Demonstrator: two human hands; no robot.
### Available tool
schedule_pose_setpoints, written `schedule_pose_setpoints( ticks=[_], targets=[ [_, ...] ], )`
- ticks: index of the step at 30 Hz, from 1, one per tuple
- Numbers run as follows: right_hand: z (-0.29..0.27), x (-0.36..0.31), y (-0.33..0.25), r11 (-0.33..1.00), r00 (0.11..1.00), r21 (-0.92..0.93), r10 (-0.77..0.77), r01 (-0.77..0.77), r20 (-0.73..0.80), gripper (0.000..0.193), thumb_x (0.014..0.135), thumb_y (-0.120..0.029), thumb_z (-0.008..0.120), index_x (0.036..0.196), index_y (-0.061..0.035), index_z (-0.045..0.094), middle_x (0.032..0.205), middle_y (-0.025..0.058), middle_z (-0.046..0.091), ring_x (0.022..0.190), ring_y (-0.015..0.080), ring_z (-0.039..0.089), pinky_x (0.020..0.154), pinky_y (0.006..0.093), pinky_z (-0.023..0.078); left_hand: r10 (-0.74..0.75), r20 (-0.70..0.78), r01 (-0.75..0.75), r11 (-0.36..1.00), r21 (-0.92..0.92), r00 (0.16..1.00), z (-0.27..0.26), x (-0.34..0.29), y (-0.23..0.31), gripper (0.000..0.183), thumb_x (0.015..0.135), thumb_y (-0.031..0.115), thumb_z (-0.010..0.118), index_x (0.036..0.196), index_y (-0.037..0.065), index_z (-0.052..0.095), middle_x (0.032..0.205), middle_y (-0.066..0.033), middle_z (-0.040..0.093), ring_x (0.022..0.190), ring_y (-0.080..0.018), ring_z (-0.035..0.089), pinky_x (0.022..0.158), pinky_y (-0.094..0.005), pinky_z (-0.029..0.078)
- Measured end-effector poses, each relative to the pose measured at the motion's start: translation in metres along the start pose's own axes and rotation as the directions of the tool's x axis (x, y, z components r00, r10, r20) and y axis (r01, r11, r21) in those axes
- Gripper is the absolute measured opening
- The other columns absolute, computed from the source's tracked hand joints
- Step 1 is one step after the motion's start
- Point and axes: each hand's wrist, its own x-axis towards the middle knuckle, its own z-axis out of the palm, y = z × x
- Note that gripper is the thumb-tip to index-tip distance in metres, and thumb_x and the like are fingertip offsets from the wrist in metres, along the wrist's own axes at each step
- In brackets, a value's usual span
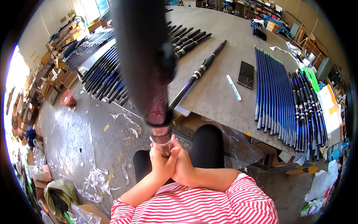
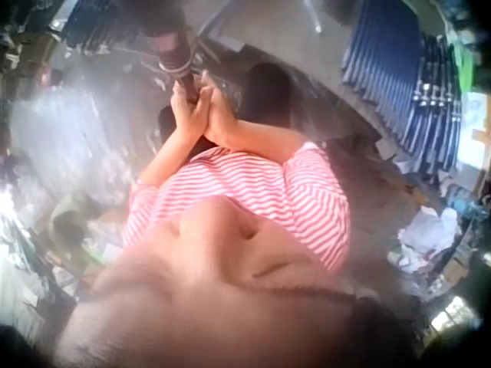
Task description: The person handles several blue fishing pole sections on a table, uses a white marker to write on one section, and then lifts two assembled poles.
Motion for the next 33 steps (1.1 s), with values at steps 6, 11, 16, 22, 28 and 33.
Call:
schedule_pose_setpoints(
  ticks=[6,11,16,22,28,33],
  targets=[
    [0.000,-0.002,-0.011,1.000,0.997,-0.013,-0.023,0.022,-0.072,0.042,0.094,-0.041,0.035,0.113,-0.0064,0.049,0.103,0.0057,0.056,0.096,0.0144,0.054,0.087,0.0268,0.042,0.033,0.050,-0.042,0.977,0.210,0.998,0.005,0.005,0.002,0.030,0.065,0.012,0.072,0.088,0.002,0.057,0.076,-0.0112,0.058,0.067,-0.0268,0.056,0.063,-0.0322,0.043],
    [0.015,-0.008,-0.042,0.952,0.985,-0.253,-0.164,0.172,0.052,0.036,0.095,-0.031,0.033,0.109,-0.0037,0.052,0.102,0.0093,0.057,0.094,0.0158,0.056,0.086,0.0279,0.043,0.081,0.151,-0.108,0.978,0.180,0.985,0.006,0.023,0.008,0.021,0.074,0.017,0.070,0.081,-0.001,0.059,0.074,-0.0063,0.059,0.063,-0.0121,0.052,0.060,-0.0239,0.041],
    [-0.006,0.005,-0.121,-0.059,0.764,-0.891,-0.492,0.449,0.418,0.028,0.088,-0.028,0.052,0.093,-0.0013,0.060,0.084,0.0102,0.064,0.073,0.0156,0.062,0.066,0.0280,0.048,-0.040,0.135,-0.003,0.952,0.305,0.990,0.000,0.051,0.008,0.023,0.072,0.019,0.071,0.082,0.002,0.060,0.067,-0.0107,0.057,0.058,-0.0224,0.055,0.055,-0.0304,0.043],
    [-0.008,0.004,-0.183,-0.457,0.552,-0.883,-0.712,0.105,0.434,0.022,0.082,-0.026,0.060,0.081,-0.0046,0.062,0.060,0.0121,0.060,0.054,0.0272,0.060,0.049,0.0353,0.046,0.307,0.119,-0.313,0.725,0.613,0.944,0.013,0.097,0.007,0.022,0.070,0.016,0.070,0.081,-0.001,0.060,0.071,-0.0128,0.058,0.068,-0.0281,0.055,0.065,-0.0342,0.043],
    [-0.011,0.005,-0.185,-0.524,0.605,-0.851,-0.670,0.024,0.430,0.023,0.081,-0.026,0.061,0.079,-0.0030,0.063,0.062,0.0135,0.061,0.058,0.0275,0.061,0.055,0.0351,0.047,0.399,0.176,-0.392,0.562,0.729,0.900,0.041,0.111,-0.010,0.022,0.071,0.013,0.067,0.084,-0.002,0.059,0.074,-0.0137,0.057,0.075,-0.0313,0.051,0.070,-0.0389,0.041],
    [-0.012,0.005,-0.181,-0.558,0.588,-0.830,-0.662,0.026,0.464,0.021,0.080,-0.022,0.062,0.079,-0.0014,0.062,0.067,0.0124,0.063,0.054,0.0229,0.061,0.051,0.0309,0.046,0.400,0.209,-0.412,0.535,0.737,0.893,0.057,0.109,-0.024,0.024,0.073,0.012,0.065,0.089,-0.003,0.056,0.076,-0.0149,0.056,0.077,-0.0324,0.051,0.075,-0.0398,0.039]
  ],
)
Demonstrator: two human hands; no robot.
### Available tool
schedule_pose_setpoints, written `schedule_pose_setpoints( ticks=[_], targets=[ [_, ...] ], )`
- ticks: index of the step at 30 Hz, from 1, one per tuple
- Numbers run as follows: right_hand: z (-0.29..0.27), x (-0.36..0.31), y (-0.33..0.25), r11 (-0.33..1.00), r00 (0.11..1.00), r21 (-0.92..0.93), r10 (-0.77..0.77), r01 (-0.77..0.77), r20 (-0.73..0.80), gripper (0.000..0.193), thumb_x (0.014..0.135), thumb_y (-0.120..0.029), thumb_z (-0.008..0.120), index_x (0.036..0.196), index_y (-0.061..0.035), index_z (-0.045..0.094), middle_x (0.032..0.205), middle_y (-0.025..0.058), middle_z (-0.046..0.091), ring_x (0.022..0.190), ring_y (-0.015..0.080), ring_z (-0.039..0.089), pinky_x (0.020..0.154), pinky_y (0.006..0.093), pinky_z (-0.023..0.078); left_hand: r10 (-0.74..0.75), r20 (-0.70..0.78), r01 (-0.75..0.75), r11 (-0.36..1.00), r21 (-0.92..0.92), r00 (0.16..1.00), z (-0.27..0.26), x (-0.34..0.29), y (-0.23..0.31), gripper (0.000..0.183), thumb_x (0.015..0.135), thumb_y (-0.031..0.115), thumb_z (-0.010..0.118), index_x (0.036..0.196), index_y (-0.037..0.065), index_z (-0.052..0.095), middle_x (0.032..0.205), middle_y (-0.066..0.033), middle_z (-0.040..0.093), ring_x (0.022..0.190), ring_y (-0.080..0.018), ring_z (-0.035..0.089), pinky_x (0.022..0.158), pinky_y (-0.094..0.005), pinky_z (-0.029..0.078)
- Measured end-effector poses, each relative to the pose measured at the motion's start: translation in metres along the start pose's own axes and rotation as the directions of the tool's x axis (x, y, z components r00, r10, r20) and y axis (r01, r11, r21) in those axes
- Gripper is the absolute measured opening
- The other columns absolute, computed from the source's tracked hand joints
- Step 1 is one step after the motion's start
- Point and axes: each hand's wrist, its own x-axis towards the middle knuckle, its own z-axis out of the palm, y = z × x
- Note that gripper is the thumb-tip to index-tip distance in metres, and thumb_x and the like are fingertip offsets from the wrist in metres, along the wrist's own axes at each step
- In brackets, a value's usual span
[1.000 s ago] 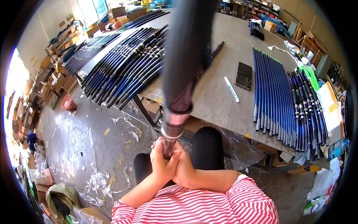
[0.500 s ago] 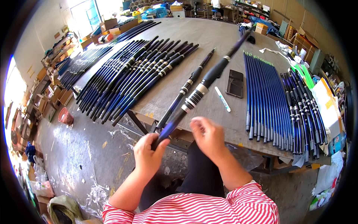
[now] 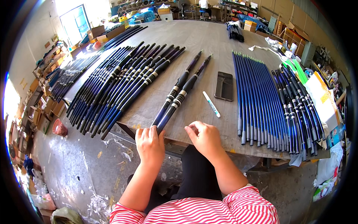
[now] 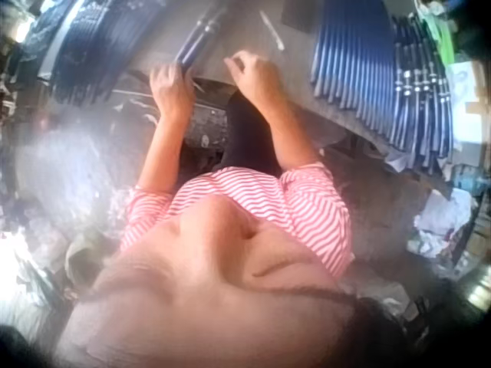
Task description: The person handles several blue fishing pole sections on a table, uses a white marker to write on one section, and then lifts two assembled poles.
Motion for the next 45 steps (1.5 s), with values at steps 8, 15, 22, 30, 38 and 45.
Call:
schedule_pose_setpoints(
  ticks=[8,15,22,30,38,45],
  targets=[
    [0.000,-0.001,0.001,0.998,0.999,-0.037,-0.045,0.045,-0.005,0.020,0.080,-0.022,0.063,0.078,-0.0028,0.061,0.065,0.0111,0.061,0.055,0.0246,0.060,0.050,0.0329,0.045,-0.062,-0.047,0.060,0.998,-0.035,0.997,0.003,-0.007,0.009,0.025,0.072,0.008,0.065,0.095,0.004,0.060,0.092,-0.0117,0.052,0.088,-0.0293,0.048,0.080,-0.0390,0.037],
    [0.004,-0.002,0.002,0.995,0.997,-0.067,-0.077,0.076,-0.010,0.019,0.079,-0.022,0.063,0.076,-0.0034,0.060,0.065,0.0105,0.060,0.054,0.0250,0.059,0.049,0.0329,0.045,-0.622,0.342,0.647,0.365,-0.670,0.704,0.002,-0.019,-0.028,0.036,0.086,0.022,0.056,0.115,0.005,0.042,0.089,-0.0072,0.050,0.070,-0.0151,0.054,0.057,-0.0262,0.045],
    [0.007,-0.002,0.000,0.994,0.997,-0.081,-0.073,0.071,-0.016,0.018,0.079,-0.019,0.063,0.075,-0.0022,0.061,0.065,0.0104,0.061,0.055,0.0227,0.060,0.050,0.0303,0.045,-0.494,0.662,0.617,-0.281,-0.735,0.564,0.007,-0.019,-0.013,0.030,0.090,0.021,0.050,0.107,0.000,0.037,0.077,-0.0110,0.054,0.047,-0.0170,0.055,0.036,-0.0275,0.046],
    [0.005,-0.001,-0.002,0.995,0.997,-0.072,-0.071,0.069,-0.025,0.019,0.079,-0.021,0.063,0.074,-0.0021,0.061,0.067,0.0122,0.062,0.059,0.0275,0.060,0.053,0.0349,0.046,-0.515,0.692,0.583,-0.387,-0.715,0.507,-0.023,-0.039,-0.012,0.021,0.091,0.016,0.048,0.102,-0.001,0.041,0.070,-0.0101,0.052,0.043,-0.0146,0.048,0.034,-0.0253,0.038],
    [0.010,0.000,-0.002,0.991,0.992,-0.080,-0.113,0.109,-0.052,0.018,0.078,-0.018,0.064,0.074,-0.0003,0.062,0.066,0.0140,0.061,0.057,0.0258,0.061,0.052,0.0325,0.046,-0.598,0.680,0.622,-0.353,-0.699,0.425,-0.102,-0.102,-0.030,0.019,0.091,0.017,0.048,0.103,0.003,0.045,0.056,-0.0043,0.046,0.038,-0.0116,0.043,0.032,-0.0229,0.032],
    [0.009,-0.003,-0.002,0.990,0.994,-0.111,-0.099,0.092,-0.056,0.020,0.078,-0.021,0.063,0.071,-0.0025,0.061,0.066,0.0149,0.061,0.058,0.0303,0.059,0.052,0.0366,0.046,-0.747,0.574,0.619,-0.285,-0.732,0.335,-0.165,-0.147,-0.050,0.020,0.093,0.024,0.045,0.092,0.004,0.048,0.060,-0.0060,0.053,0.032,-0.0082,0.040,0.027,-0.0187,0.028]
  ],
)
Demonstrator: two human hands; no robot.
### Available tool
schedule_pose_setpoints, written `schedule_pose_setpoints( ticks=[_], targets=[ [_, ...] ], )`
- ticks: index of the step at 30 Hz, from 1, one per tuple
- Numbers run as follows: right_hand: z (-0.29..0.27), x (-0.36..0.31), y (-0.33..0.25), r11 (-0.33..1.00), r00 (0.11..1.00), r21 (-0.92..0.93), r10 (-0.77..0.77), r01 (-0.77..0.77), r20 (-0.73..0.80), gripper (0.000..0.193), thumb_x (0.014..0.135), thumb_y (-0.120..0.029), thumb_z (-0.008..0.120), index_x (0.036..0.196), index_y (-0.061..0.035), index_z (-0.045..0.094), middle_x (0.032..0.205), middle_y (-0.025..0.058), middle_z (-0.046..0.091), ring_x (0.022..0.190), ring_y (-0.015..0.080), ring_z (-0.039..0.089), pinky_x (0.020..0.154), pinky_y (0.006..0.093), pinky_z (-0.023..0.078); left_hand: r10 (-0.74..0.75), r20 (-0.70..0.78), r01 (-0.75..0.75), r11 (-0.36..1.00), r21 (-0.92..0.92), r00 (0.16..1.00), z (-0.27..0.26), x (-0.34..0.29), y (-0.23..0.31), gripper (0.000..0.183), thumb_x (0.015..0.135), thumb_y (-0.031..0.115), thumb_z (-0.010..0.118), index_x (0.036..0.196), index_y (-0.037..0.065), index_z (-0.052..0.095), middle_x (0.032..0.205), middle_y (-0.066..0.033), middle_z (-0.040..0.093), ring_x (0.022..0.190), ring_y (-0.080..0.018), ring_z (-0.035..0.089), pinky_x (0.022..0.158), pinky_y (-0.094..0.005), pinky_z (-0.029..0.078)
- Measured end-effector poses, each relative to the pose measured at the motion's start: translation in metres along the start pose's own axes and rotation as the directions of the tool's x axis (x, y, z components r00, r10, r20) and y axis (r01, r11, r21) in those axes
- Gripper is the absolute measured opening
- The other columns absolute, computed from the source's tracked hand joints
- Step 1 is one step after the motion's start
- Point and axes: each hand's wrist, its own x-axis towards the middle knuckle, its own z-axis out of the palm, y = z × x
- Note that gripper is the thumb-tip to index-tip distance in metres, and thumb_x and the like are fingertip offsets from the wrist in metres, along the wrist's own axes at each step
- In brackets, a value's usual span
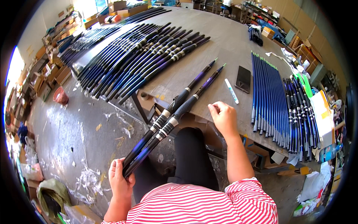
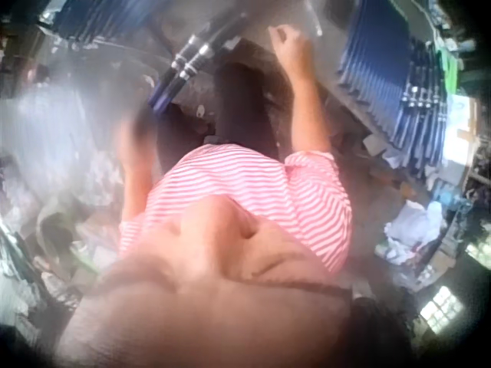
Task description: The person handles several blue fishing pole sections on a table, uses a white marker to write on one section, and then lifts two assembled poles.
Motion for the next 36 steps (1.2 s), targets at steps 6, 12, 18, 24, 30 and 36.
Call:
schedule_pose_setpoints(
  ticks=[6,12,18,24,30,36],
  targets=[
    [0.008,-0.016,-0.012,0.935,0.907,-0.036,-0.351,0.352,-0.235,0.015,0.077,-0.011,0.065,0.067,-0.0037,0.056,0.060,0.0102,0.056,0.049,0.0269,0.054,0.045,0.0337,0.041,-0.006,0.043,0.006,1.000,0.008,0.999,-0.016,-0.012,0.005,0.027,0.092,0.026,0.046,0.105,0.002,0.049,0.064,-0.0062,0.054,0.034,-0.0092,0.041,0.029,-0.0195,0.029],
    [0.052,-0.071,-0.050,0.819,0.946,0.509,0.118,-0.264,0.302,0.025,0.085,-0.024,0.059,0.080,0.0006,0.060,0.066,0.0085,0.062,0.056,0.0191,0.060,0.049,0.0304,0.046,-0.088,0.033,0.090,0.994,-0.063,0.996,-0.029,0.004,-0.022,0.029,0.092,0.032,0.046,0.095,0.003,0.051,0.058,-0.0043,0.050,0.032,-0.0083,0.036,0.028,-0.0210,0.023],
    [0.082,-0.045,-0.051,-0.113,0.701,0.710,0.111,-0.695,0.704,0.040,0.085,-0.037,0.057,0.108,-0.0045,0.053,0.101,0.0071,0.060,0.098,0.0219,0.056,0.088,0.0392,0.042,-0.222,-0.011,0.219,0.967,-0.129,0.975,-0.043,0.021,-0.053,0.032,0.092,0.036,0.045,0.092,0.004,0.050,0.056,-0.0044,0.048,0.032,-0.0110,0.038,0.028,-0.0223,0.024],
    [0.092,-0.021,-0.058,-0.305,0.713,0.657,-0.119,-0.689,0.691,0.071,0.084,-0.050,0.050,0.132,-0.0012,0.030,0.134,0.0182,0.036,0.126,0.0321,0.032,0.105,0.0422,0.025,-0.373,0.019,0.368,0.907,-0.205,0.928,-0.057,0.053,-0.077,0.028,0.091,0.031,0.047,0.091,0.004,0.049,0.063,-0.0070,0.049,0.036,-0.0120,0.040,0.031,-0.0221,0.026],
    [0.099,-0.020,-0.073,-0.154,0.655,0.638,-0.115,-0.754,0.746,0.079,0.076,-0.050,0.062,0.133,-0.0054,0.029,0.137,0.0166,0.031,0.128,0.0325,0.028,0.105,0.0450,0.024,-0.572,-0.051,0.549,0.805,-0.226,0.819,-0.075,0.093,-0.085,0.027,0.089,0.031,0.050,0.081,0.006,0.050,0.055,-0.0037,0.045,0.037,-0.0135,0.041,0.032,-0.0229,0.025],
    [0.104,0.004,-0.112,-0.015,0.361,0.361,-0.088,-0.932,0.928,0.097,0.067,-0.045,0.074,0.139,-0.0121,0.017,0.142,0.0108,0.022,0.128,0.0258,0.028,0.105,0.0428,0.024,-0.708,-0.155,0.691,0.707,-0.154,0.689,-0.107,0.133,-0.066,0.031,0.088,0.034,0.052,0.073,0.008,0.047,0.060,-0.0021,0.043,0.038,-0.0117,0.035,0.030,-0.0225,0.023]
  ],
)
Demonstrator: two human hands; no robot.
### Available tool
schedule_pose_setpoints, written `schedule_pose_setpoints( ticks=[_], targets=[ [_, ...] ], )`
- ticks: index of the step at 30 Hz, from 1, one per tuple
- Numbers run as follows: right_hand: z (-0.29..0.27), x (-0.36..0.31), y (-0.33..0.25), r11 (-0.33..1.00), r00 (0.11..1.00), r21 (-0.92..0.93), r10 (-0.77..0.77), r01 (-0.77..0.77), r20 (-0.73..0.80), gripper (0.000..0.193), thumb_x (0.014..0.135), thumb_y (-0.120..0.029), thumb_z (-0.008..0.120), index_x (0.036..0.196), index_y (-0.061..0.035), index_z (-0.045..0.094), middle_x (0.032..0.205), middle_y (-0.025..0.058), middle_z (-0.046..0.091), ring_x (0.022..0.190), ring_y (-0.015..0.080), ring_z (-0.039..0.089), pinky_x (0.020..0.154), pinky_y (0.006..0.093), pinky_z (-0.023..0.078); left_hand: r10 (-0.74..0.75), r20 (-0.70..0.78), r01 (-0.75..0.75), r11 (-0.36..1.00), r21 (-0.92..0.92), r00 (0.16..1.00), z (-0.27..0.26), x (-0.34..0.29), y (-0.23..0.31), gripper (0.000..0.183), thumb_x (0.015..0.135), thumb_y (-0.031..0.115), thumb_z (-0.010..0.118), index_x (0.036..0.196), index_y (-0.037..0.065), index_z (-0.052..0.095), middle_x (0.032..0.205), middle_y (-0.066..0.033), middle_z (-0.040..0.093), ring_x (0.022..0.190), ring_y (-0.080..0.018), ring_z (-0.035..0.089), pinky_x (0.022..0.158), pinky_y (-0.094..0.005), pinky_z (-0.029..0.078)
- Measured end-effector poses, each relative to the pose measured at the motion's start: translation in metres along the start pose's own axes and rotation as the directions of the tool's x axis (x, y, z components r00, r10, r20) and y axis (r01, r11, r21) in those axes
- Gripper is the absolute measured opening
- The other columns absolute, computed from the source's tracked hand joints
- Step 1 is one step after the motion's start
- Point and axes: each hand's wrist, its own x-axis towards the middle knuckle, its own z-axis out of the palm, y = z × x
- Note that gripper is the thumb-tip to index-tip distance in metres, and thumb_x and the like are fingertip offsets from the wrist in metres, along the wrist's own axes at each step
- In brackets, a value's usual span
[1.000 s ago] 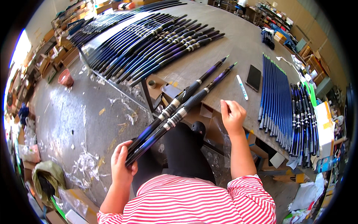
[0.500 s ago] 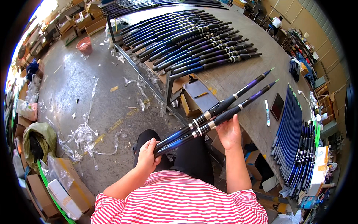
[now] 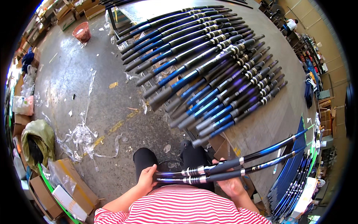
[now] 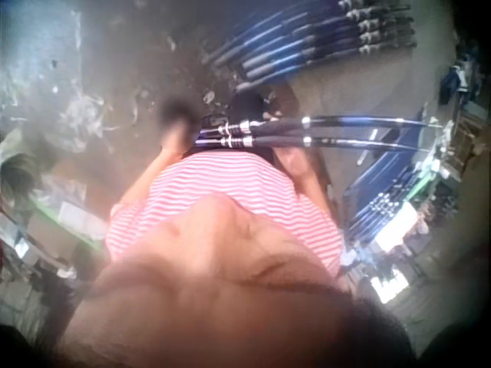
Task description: The person handles several blue fishing pole sections on a table, uses a white marker to write on one section, and then lifts two assembled poles.
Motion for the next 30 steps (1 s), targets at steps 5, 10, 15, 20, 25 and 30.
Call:
schedule_pose_setpoints(
  ticks=[5,10,15,20,25,30],
  targets=[
    [0.056,0.041,-0.046,0.970,0.956,-0.189,0.196,-0.156,0.216,0.097,0.070,-0.036,0.073,0.141,-0.0099,0.012,0.143,0.0190,0.017,0.131,0.0277,0.025,0.106,0.0410,0.019,0.000,-0.067,-0.005,0.997,-0.076,0.998,-0.022,-0.030,0.038,0.029,0.089,0.030,0.053,0.070,0.009,0.047,0.055,-0.0005,0.041,0.035,-0.0104,0.034,0.029,-0.0221,0.024],
    [0.159,0.082,-0.075,0.986,0.946,-0.089,0.161,-0.141,0.283,0.106,0.059,-0.040,0.081,0.141,-0.0272,0.014,0.139,0.0234,0.023,0.128,0.0346,0.029,0.102,0.0485,0.026,0.136,-0.112,-0.155,0.972,-0.178,0.984,-0.062,-0.110,0.087,0.027,0.089,0.027,0.051,0.069,0.010,0.047,0.052,0.0011,0.043,0.035,-0.0079,0.035,0.030,-0.0213,0.026],
    [0.267,0.113,-0.098,0.998,0.892,0.010,0.045,-0.055,0.450,0.093,0.064,-0.041,0.077,0.137,-0.0191,0.025,0.136,0.0221,0.029,0.128,0.0379,0.026,0.102,0.0498,0.027,0.317,-0.308,-0.390,0.896,-0.214,0.897,-0.119,-0.202,0.123,0.024,0.088,0.024,0.051,0.069,0.010,0.047,0.052,0.0018,0.044,0.034,-0.0071,0.036,0.030,-0.0213,0.027],
    [0.341,0.139,-0.114,0.992,0.874,0.124,-0.075,0.017,0.480,0.083,0.072,-0.042,0.069,0.136,-0.0129,0.026,0.133,0.0182,0.037,0.124,0.0337,0.035,0.101,0.0461,0.030,0.487,-0.492,-0.631,0.755,-0.178,0.722,-0.195,-0.264,0.152,0.023,0.086,0.021,0.052,0.066,0.011,0.047,0.052,0.0025,0.044,0.034,-0.0066,0.037,0.028,-0.0202,0.028],
    [0.360,0.162,-0.125,0.988,0.910,0.136,-0.124,0.075,0.396,0.074,0.078,-0.043,0.063,0.135,-0.0122,0.028,0.131,0.0159,0.040,0.122,0.0329,0.039,0.102,0.0486,0.030,0.510,-0.583,-0.695,0.707,-0.136,0.633,-0.246,-0.296,0.201,0.023,0.087,0.022,0.054,0.066,0.012,0.049,0.052,0.0028,0.046,0.033,-0.0053,0.039,0.025,-0.0184,0.026],
    [0.344,0.205,-0.120,0.989,0.950,0.146,-0.068,0.024,0.305,0.050,0.083,-0.036,0.058,0.123,-0.0101,0.044,0.126,0.0208,0.044,0.110,0.0310,0.051,0.086,0.0455,0.047,0.583,-0.549,-0.732,0.677,-0.080,0.600,-0.264,-0.298,0.261,0.022,0.087,0.023,0.054,0.069,0.011,0.050,0.055,0.0002,0.052,0.035,-0.0056,0.042,0.025,-0.0182,0.028]
  ],
)
